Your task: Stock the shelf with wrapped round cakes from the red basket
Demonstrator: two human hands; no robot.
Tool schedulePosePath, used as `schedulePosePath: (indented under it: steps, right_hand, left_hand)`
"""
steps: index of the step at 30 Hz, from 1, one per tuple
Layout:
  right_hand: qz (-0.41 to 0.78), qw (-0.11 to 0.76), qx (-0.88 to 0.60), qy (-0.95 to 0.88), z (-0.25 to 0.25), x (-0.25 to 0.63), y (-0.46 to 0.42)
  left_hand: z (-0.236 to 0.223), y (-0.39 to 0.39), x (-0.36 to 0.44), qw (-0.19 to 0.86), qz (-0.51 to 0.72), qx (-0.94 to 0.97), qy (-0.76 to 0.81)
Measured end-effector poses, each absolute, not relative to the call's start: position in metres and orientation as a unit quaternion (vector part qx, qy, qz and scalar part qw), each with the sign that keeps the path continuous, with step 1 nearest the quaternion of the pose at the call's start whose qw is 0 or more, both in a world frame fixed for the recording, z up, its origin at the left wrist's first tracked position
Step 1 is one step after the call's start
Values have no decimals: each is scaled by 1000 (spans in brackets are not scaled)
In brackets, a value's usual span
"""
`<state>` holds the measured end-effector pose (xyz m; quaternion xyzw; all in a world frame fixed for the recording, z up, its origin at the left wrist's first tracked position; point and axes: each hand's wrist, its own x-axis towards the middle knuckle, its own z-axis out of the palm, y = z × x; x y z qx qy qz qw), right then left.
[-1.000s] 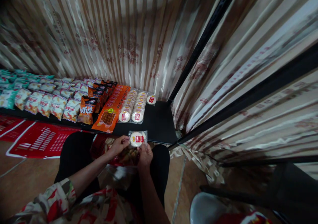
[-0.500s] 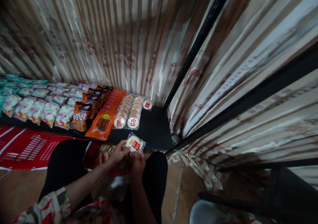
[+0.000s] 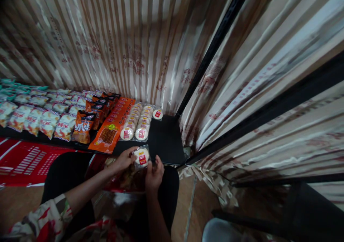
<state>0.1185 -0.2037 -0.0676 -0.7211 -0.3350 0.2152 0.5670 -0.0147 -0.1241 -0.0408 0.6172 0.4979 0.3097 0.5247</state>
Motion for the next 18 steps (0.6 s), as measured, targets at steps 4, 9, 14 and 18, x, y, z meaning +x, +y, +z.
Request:
schedulePosePath:
  steps: [4,9,14,18]
  right_hand:
    - [231,538,-717,-378,-53,131,-198]
    - [304,551,-690,-358,-53,143,-187]
    - [368,578,-645,-338,-49,154,-176]
    - [363,587,-646,-326,-46,164,-168]
  left_hand:
    - [-33,-117,-9,505,294,659,474]
    - [-11,-110,0,460,276,701,471]
    - [-5,-99,15,441,271,703,488]
    - [-10,-89,30,425,275,707,494]
